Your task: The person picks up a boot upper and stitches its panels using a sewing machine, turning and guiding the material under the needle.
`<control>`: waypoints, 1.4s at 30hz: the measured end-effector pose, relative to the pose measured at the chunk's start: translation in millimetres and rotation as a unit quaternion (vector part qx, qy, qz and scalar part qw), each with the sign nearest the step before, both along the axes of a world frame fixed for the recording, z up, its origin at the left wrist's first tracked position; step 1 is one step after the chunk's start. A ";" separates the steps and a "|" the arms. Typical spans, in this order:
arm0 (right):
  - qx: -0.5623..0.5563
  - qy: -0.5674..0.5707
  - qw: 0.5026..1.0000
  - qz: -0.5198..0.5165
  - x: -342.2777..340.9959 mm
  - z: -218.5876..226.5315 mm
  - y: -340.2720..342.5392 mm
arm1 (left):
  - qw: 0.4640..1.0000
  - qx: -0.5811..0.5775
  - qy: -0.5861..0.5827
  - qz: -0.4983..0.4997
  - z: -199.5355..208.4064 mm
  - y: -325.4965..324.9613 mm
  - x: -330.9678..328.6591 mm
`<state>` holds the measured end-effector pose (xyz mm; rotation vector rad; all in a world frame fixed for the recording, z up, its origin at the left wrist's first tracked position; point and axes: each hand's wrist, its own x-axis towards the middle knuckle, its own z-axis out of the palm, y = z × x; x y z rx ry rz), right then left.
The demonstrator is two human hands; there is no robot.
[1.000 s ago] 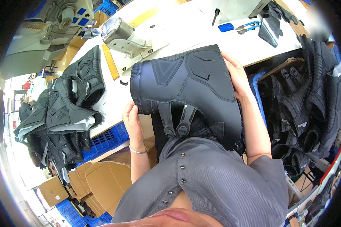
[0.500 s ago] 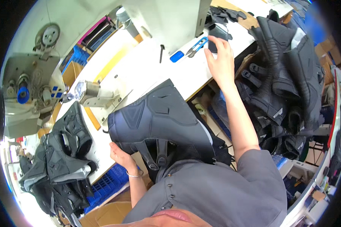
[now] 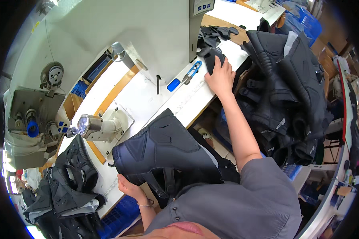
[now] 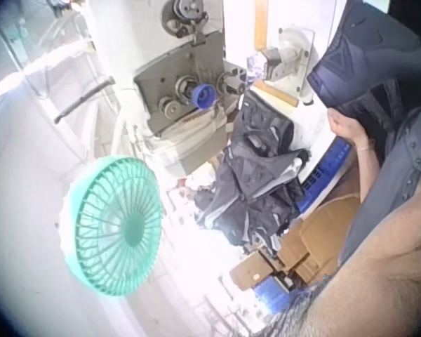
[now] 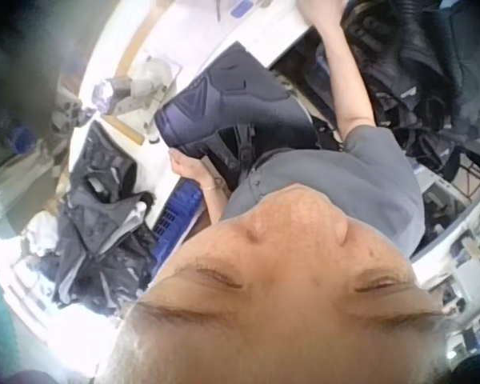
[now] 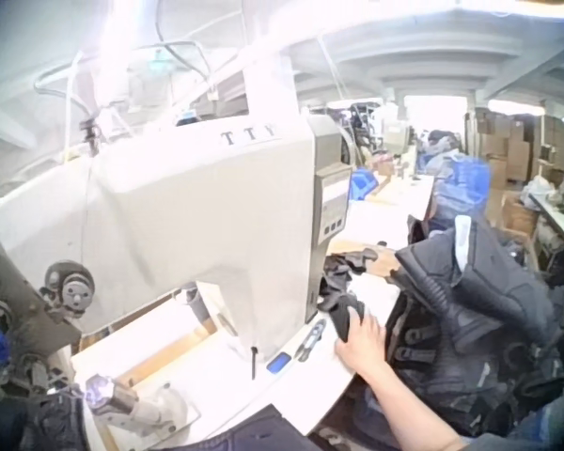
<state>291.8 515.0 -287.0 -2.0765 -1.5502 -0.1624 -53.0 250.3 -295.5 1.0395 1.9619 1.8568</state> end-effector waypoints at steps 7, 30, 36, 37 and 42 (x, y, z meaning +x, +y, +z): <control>-0.029 -0.003 0.999 -0.043 6.6 9.9 7.3 | 1.000 0.002 -0.011 -0.010 -1.0 -0.2 -0.3; -0.113 0.024 0.989 0.090 47.8 39.9 120.4 | 1.000 0.008 -0.016 -0.022 2.0 0.5 0.8; -0.081 0.077 0.982 0.152 64.4 26.7 134.5 | 1.000 -0.006 -0.004 -0.013 -1.5 -0.4 -1.1; -0.059 0.073 0.981 0.167 64.7 37.1 126.9 | 1.000 -0.007 0.000 -0.013 -0.9 -1.4 -1.1; 0.051 0.140 0.978 0.146 62.3 99.2 92.2 | 0.999 0.010 -0.030 -0.011 2.0 -2.1 3.6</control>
